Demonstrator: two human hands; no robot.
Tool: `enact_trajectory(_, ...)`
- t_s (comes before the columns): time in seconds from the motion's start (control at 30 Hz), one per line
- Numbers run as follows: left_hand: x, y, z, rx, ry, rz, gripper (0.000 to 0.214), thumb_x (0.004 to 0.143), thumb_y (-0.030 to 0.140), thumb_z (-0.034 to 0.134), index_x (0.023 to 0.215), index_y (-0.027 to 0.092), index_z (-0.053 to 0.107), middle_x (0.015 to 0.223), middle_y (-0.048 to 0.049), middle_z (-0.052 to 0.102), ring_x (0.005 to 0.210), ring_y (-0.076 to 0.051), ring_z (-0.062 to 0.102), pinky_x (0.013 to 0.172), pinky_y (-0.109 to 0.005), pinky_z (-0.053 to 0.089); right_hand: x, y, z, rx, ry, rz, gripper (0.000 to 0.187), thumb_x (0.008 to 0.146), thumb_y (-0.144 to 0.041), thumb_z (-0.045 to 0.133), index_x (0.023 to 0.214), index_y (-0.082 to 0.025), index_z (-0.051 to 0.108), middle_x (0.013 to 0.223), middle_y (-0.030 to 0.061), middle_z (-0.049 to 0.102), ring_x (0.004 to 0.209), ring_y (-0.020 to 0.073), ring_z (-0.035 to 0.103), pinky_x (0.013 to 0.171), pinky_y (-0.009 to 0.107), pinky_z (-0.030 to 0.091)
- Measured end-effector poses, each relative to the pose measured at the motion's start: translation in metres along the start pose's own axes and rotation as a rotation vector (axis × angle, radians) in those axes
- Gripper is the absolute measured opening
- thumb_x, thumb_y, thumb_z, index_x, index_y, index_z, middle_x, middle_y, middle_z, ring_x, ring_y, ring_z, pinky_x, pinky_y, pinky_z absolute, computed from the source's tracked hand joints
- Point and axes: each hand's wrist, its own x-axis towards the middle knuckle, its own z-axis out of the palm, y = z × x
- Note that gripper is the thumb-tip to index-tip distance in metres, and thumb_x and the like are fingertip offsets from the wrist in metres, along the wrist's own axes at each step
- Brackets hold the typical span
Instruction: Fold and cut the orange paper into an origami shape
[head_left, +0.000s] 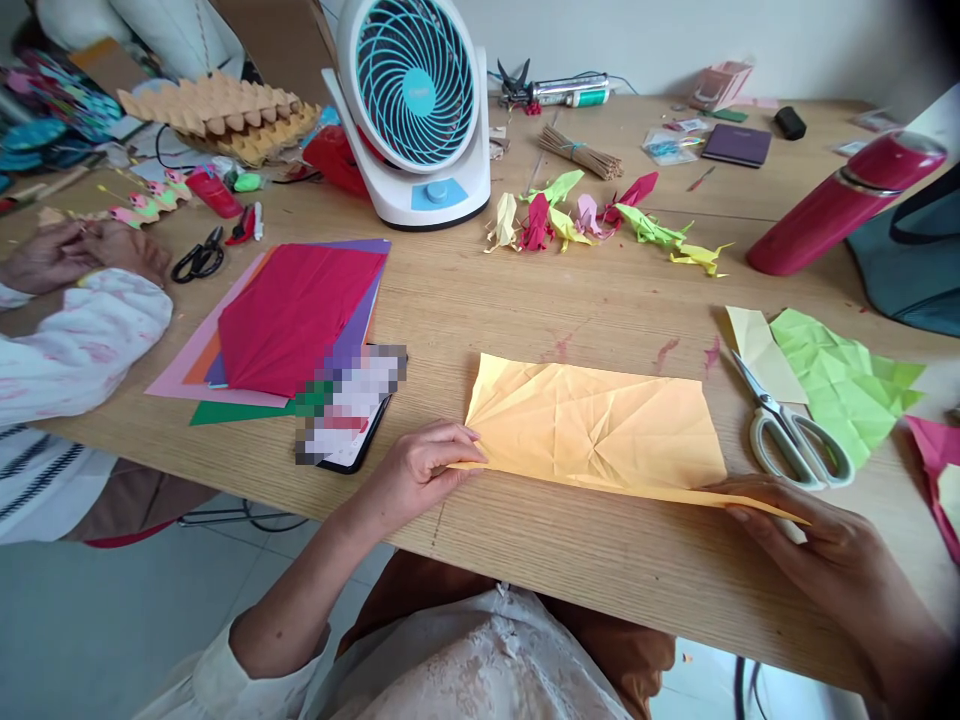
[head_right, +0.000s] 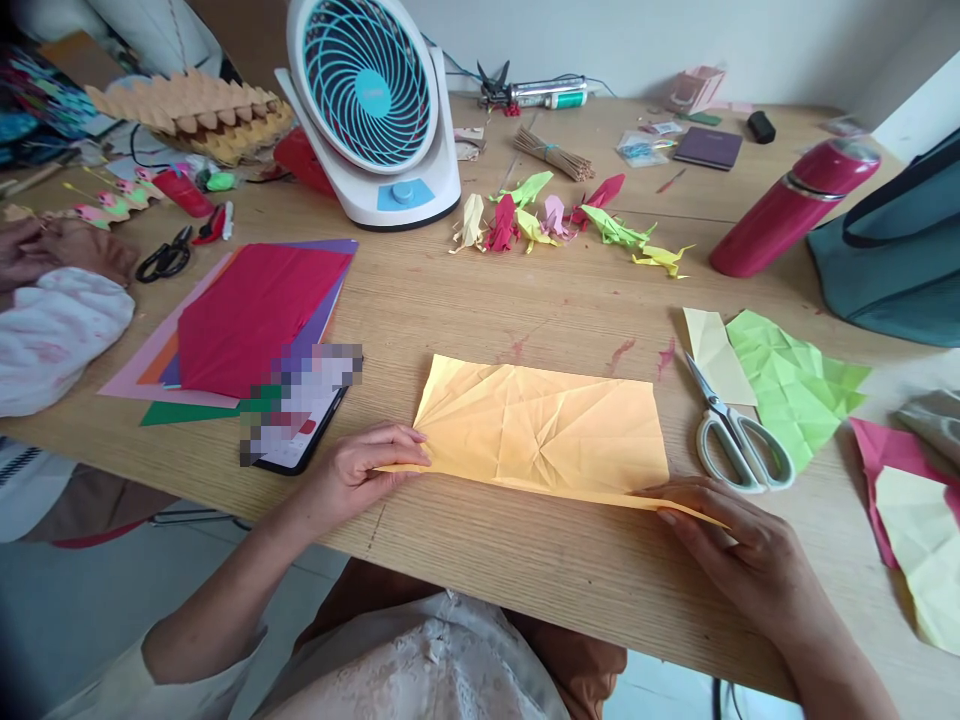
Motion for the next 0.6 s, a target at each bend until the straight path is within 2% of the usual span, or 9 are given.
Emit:
enact_trajectory(0.13,0.006,0.006,0.003,0.045,0.081,-0.073,0.016,0.098,0.023,0.059,0.094,0.017,0.073,0.094,-0.0066,0.074,0.092,-0.017,0.070,0.080,-0.028,0.054,0.002,0.004,0.003,-0.024,0.028,0.142,0.024,0.089,-0.044,0.063,0.097,-0.026,0.077,0.083,0.0046,0.078,0.066,0.0237,0.072,0.058,0.028,0.057)
enact_trajectory(0.2,0.009,0.009,0.004,0.085,0.102,-0.104,0.017,0.100,0.024,0.056,0.096,0.016,0.071,0.097,-0.0065,0.072,0.090,-0.016,0.069,0.076,-0.025,0.051,0.008,0.001,0.003,-0.029,0.038,0.188,0.028,0.089,-0.046,0.063,0.096,-0.022,0.076,0.083,0.0066,0.077,0.065,0.0235,0.070,0.057,0.028,0.055)
enact_trajectory(0.3,0.013,0.011,0.004,0.172,0.138,-0.174,0.023,0.101,0.028,0.053,0.089,0.015,0.069,0.086,-0.0041,0.069,0.077,-0.014,0.064,0.066,-0.024,0.045,0.021,-0.009,0.002,-0.016,-0.001,0.197,0.034,0.091,-0.050,0.059,0.091,-0.020,0.074,0.084,0.0071,0.074,0.058,0.0196,0.062,0.048,0.027,0.047)
enact_trajectory(0.37,0.015,0.012,0.005,0.245,0.169,-0.240,0.028,0.101,0.031,0.052,0.082,0.016,0.066,0.068,0.0006,0.062,0.061,-0.011,0.055,0.057,-0.024,0.037,0.029,-0.017,0.002,0.012,0.000,0.194,0.038,0.094,-0.051,0.054,0.088,-0.018,0.072,0.085,0.0066,0.073,0.058,0.0169,0.058,0.051,0.027,0.047)
enact_trajectory(0.43,0.015,0.013,0.005,0.299,0.183,-0.297,0.032,0.100,0.034,0.051,0.077,0.016,0.063,0.058,0.0036,0.054,0.053,-0.010,0.046,0.053,-0.024,0.031,0.034,-0.023,0.004,0.028,0.007,0.201,0.038,0.096,-0.051,0.053,0.089,-0.018,0.071,0.080,0.0048,0.069,0.060,0.0160,0.056,0.056,0.027,0.047)
enact_trajectory(0.53,0.014,0.014,0.005,0.334,0.174,-0.339,0.036,0.099,0.037,0.050,0.070,0.017,0.058,0.057,0.0031,0.054,0.051,-0.010,0.045,0.051,-0.025,0.029,0.038,-0.028,0.010,0.027,0.038,0.224,0.041,0.096,-0.056,0.055,0.083,-0.019,0.067,0.064,0.0011,0.059,0.056,0.0149,0.050,0.050,0.027,0.040)
enact_trajectory(0.6,0.014,0.014,0.004,0.316,0.136,-0.325,0.033,0.097,0.037,0.053,0.070,0.018,0.058,0.062,0.0008,0.060,0.055,-0.012,0.051,0.052,-0.025,0.034,0.039,-0.030,0.014,0.022,0.084,0.233,0.045,0.094,-0.059,0.056,0.074,-0.020,0.062,0.056,-0.0012,0.051,0.051,0.0138,0.044,0.045,0.026,0.034)
